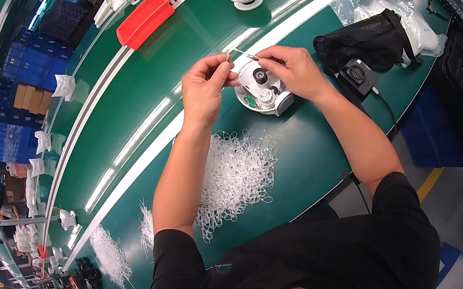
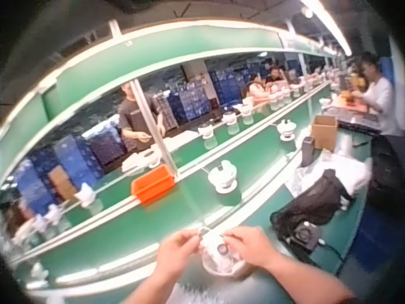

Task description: The person sits at a green assembly table and repeatedly picks up white zip ties and small white plastic components. They thread the zip ties through the components and secure them by hand, placing the finished units on the table. The process is repetitive and involves handling small parts with both hands.

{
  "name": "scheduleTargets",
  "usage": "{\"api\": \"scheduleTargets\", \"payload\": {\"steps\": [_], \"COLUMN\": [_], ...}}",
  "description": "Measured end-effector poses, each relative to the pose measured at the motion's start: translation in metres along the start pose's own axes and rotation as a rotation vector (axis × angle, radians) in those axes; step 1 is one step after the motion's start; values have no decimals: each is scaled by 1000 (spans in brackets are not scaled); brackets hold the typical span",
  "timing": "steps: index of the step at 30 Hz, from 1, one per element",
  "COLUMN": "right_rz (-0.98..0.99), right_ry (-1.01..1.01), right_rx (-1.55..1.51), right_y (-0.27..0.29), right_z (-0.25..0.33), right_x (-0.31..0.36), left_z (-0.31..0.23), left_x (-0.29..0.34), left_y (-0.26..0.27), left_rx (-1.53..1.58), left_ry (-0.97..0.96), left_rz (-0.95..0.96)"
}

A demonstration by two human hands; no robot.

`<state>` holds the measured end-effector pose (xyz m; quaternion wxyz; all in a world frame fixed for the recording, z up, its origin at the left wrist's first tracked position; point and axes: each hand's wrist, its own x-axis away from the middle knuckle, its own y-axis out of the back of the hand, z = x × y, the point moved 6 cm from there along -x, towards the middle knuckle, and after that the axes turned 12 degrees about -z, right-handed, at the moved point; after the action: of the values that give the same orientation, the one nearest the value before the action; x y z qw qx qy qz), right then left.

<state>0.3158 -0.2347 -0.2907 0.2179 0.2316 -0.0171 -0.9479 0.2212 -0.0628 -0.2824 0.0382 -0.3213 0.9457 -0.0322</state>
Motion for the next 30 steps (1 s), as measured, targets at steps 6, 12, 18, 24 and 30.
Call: {"api": "scheduleTargets", "payload": {"steps": [6, 12, 18, 24, 30], "right_rz": [7, 21, 55, 62, 35], "right_ry": [71, 86, 62, -42, 78], "right_rx": [66, 77, -11, -87, -31], "right_y": [-1, 0, -2, -3, -5], "right_z": [0, 4, 2, 0, -1], "right_x": [1, 0, -1, 0, 1], "left_z": [-2, 7, 14, 10, 9], "left_x": [-4, 1, -3, -5, -3], "left_y": [-7, -20, -24, -28, -28], "left_rx": [79, 8, -145, -327, -610], "left_ry": [6, 60, 28, 0, -171], "left_rz": [-12, 89, 114, 65, 47]}}
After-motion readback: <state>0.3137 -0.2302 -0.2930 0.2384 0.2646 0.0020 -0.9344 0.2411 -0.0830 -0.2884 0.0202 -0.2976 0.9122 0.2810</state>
